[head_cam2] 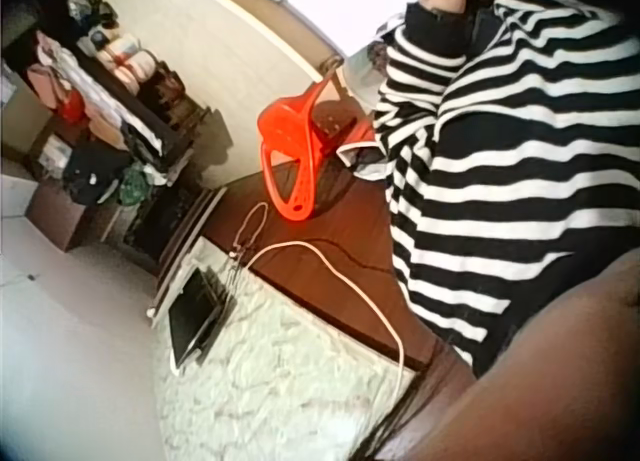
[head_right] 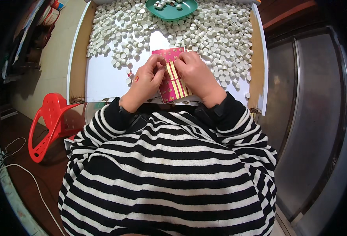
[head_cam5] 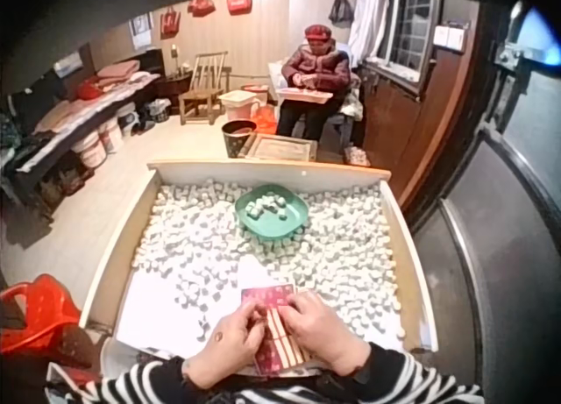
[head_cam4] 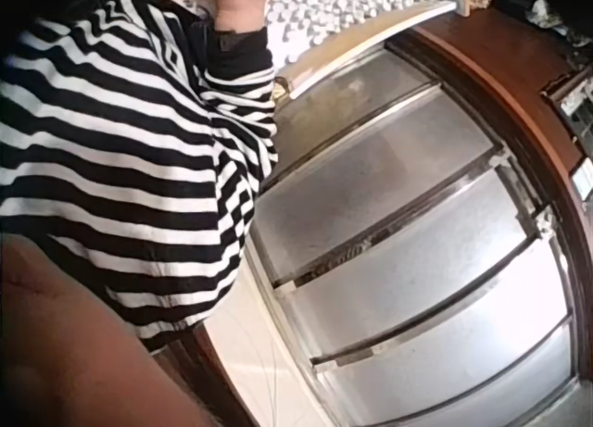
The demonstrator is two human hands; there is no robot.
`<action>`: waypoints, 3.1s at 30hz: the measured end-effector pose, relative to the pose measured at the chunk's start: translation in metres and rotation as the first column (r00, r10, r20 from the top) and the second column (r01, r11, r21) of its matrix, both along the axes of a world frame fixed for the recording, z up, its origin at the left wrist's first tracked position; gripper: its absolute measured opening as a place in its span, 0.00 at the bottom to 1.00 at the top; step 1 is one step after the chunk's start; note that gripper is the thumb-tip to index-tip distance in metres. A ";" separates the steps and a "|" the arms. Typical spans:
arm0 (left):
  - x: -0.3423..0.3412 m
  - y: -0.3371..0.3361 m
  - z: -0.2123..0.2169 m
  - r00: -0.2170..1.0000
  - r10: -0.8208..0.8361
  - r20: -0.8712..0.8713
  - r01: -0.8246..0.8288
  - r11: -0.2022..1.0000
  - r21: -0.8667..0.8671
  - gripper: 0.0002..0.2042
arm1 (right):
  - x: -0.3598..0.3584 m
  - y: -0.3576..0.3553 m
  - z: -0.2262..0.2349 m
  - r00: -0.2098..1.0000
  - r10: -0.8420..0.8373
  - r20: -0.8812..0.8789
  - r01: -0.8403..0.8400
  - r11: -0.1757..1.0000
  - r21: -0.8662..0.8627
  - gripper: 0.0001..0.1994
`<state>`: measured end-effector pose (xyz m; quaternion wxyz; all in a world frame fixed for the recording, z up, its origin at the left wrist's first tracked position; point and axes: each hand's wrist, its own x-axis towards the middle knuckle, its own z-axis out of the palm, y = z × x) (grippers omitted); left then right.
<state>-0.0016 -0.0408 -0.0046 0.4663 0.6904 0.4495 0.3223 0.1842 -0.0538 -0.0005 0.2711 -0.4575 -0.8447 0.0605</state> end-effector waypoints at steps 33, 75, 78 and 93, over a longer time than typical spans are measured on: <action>-0.022 -0.021 0.066 0.994 0.013 0.112 -0.059 0.907 0.418 0.10 | -0.035 -0.025 0.077 0.506 -0.398 -0.765 -0.294 0.755 -0.587 0.18; -0.020 -0.015 0.054 0.806 -0.152 0.571 0.046 0.980 0.196 0.17 | -0.041 -0.029 0.063 -0.005 -0.486 -0.874 -0.776 0.553 -0.303 0.06; -0.015 -0.011 0.057 0.784 -0.176 0.596 0.051 0.974 0.221 0.15 | -0.043 -0.031 0.064 0.024 -0.431 -0.902 -0.732 0.607 -0.310 0.07; -0.043 -0.003 0.056 0.803 0.013 0.596 0.275 0.880 -0.388 0.06 | -0.037 -0.025 0.061 0.649 -0.058 -0.759 -0.288 0.904 -0.316 0.09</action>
